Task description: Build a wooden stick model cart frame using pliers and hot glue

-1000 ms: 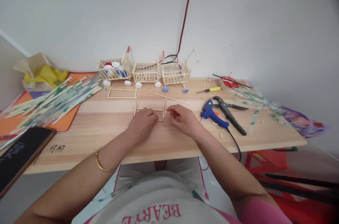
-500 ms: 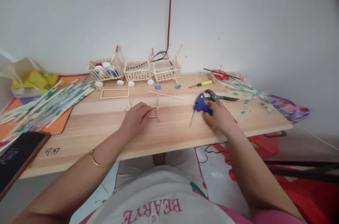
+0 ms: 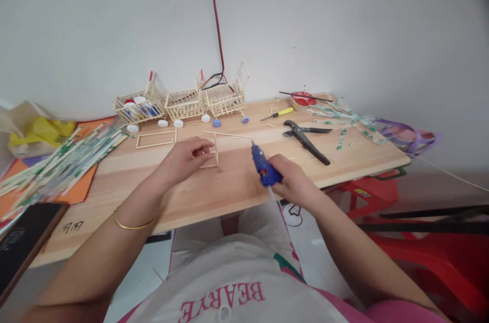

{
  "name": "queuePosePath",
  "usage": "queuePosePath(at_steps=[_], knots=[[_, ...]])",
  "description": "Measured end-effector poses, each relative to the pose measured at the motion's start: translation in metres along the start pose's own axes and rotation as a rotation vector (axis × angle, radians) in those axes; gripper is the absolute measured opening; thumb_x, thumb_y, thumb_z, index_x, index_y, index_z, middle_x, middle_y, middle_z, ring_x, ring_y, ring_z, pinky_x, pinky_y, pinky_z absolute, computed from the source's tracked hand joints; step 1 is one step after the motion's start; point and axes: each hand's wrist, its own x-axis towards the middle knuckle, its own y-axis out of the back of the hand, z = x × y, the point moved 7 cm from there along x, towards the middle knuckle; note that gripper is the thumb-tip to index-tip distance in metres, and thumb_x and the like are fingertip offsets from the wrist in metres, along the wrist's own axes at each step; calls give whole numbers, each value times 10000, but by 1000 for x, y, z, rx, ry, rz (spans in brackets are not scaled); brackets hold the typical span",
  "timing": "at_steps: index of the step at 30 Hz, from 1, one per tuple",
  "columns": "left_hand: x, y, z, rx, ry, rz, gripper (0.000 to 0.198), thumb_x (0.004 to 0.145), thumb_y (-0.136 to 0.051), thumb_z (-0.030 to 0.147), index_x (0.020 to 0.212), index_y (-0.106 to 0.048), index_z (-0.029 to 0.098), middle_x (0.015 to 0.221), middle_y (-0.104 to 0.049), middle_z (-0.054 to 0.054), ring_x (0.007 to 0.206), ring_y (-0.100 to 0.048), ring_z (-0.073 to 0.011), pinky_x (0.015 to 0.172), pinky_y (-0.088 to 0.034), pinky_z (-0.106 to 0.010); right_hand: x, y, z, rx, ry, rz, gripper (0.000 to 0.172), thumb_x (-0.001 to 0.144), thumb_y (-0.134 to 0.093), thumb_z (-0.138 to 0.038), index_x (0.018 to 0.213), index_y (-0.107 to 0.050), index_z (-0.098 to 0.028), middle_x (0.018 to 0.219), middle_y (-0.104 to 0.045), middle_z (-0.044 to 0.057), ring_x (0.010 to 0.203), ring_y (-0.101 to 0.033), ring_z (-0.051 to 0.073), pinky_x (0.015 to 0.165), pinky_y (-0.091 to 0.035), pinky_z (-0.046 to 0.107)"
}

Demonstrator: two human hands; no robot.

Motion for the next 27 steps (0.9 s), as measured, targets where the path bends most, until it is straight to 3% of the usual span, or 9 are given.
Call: queuePosePath(at_steps=[4,9,27], knots=[[8,-3,4,-35,-44,-23,235,816,-528,318,948,-649,166,826,-652,-27,683,-553,-113,643,-433,-231,-2,-28,-27,67,95,-174,185,767,-628,-238,942,-588,-192,954,-546,68,835,-545,179,716,-433,271],[10,-6,1,-74,-46,4,238,825,-518,329,916,-658,160,849,-665,-42,719,-567,-126,667,-436,-240,5,-48,-32,-7,124,-266,184,780,-635,-283,927,-611,-176,876,-560,56,801,-549,174,688,-414,258],[6,-19,-4,-165,-86,-14,189,831,-512,282,887,-645,160,824,-644,-39,752,-568,-138,695,-429,-252,20,-62,-30,-99,107,-253,152,800,-616,-289,907,-613,-181,835,-552,42,769,-547,165,678,-391,245]])
